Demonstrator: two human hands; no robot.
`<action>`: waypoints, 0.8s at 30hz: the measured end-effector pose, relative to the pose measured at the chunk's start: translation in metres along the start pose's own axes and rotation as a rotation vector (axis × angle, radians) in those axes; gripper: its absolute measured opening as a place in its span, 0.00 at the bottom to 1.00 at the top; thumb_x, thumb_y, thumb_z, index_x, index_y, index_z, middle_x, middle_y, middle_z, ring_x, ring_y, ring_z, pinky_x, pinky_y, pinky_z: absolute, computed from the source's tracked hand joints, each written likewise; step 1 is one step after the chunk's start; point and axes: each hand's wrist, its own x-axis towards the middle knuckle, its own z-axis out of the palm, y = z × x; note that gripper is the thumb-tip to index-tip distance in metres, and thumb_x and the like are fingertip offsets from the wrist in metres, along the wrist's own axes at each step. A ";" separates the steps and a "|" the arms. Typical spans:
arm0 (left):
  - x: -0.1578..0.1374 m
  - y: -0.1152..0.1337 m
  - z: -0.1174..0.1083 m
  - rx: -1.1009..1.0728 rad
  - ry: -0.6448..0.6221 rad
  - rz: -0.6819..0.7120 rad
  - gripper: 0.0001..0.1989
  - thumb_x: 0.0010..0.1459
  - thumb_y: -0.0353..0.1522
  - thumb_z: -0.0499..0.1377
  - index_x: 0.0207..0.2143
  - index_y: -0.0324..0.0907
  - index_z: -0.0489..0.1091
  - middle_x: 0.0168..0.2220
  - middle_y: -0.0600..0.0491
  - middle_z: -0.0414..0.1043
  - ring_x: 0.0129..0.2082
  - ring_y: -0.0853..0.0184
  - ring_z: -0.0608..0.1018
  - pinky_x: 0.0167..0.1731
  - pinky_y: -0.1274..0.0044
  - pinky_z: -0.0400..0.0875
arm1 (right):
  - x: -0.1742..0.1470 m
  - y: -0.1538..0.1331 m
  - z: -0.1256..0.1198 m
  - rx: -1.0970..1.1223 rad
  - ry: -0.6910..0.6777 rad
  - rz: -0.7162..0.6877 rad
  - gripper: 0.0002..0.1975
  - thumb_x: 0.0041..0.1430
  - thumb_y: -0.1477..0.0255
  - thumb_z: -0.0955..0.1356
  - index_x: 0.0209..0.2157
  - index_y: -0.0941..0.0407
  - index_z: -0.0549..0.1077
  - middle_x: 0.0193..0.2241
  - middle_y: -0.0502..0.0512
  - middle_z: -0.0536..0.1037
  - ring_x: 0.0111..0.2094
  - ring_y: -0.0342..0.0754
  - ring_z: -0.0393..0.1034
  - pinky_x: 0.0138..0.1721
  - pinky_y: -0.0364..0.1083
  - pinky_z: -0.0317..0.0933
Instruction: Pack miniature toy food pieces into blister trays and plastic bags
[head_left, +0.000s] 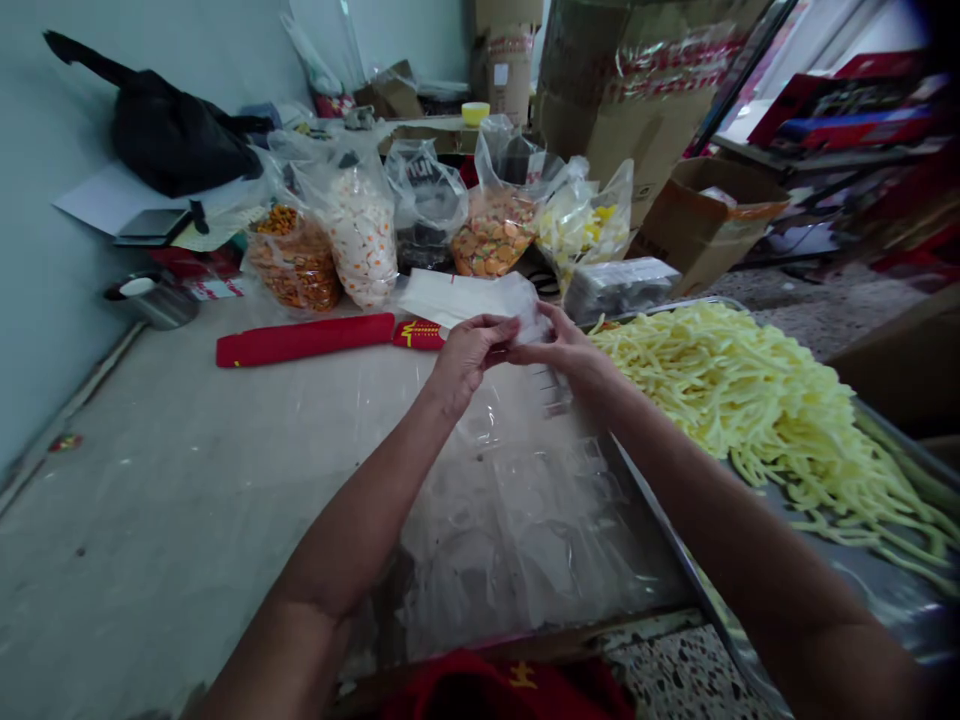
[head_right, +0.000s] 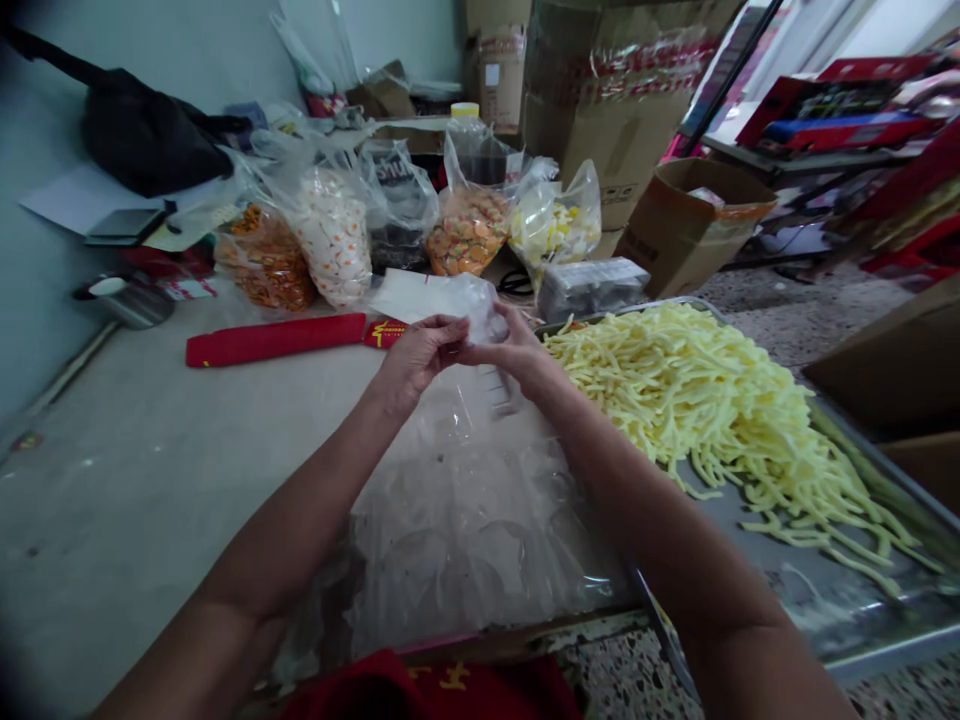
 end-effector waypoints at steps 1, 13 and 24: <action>0.003 -0.003 0.000 -0.064 0.014 -0.033 0.13 0.51 0.32 0.72 0.26 0.39 0.69 0.24 0.57 0.71 0.25 0.74 0.74 0.34 0.77 0.74 | -0.006 -0.003 -0.012 0.125 0.002 0.058 0.41 0.37 0.65 0.78 0.57 0.51 0.67 0.41 0.53 0.78 0.43 0.57 0.73 0.48 0.56 0.67; 0.034 -0.035 -0.026 0.608 0.219 -0.016 0.25 0.40 0.35 0.78 0.36 0.37 0.70 0.32 0.48 0.74 0.37 0.60 0.78 0.44 0.66 0.73 | -0.049 -0.012 -0.072 0.284 0.043 0.127 0.27 0.42 0.67 0.77 0.46 0.51 0.72 0.37 0.52 0.78 0.36 0.52 0.72 0.34 0.49 0.68; -0.003 -0.073 -0.051 1.595 -0.550 0.689 0.12 0.59 0.41 0.66 0.33 0.41 0.77 0.47 0.45 0.75 0.53 0.54 0.75 0.60 0.55 0.59 | -0.040 -0.015 -0.068 0.168 0.035 -0.015 0.37 0.39 0.67 0.78 0.54 0.49 0.69 0.39 0.52 0.78 0.41 0.56 0.73 0.39 0.51 0.68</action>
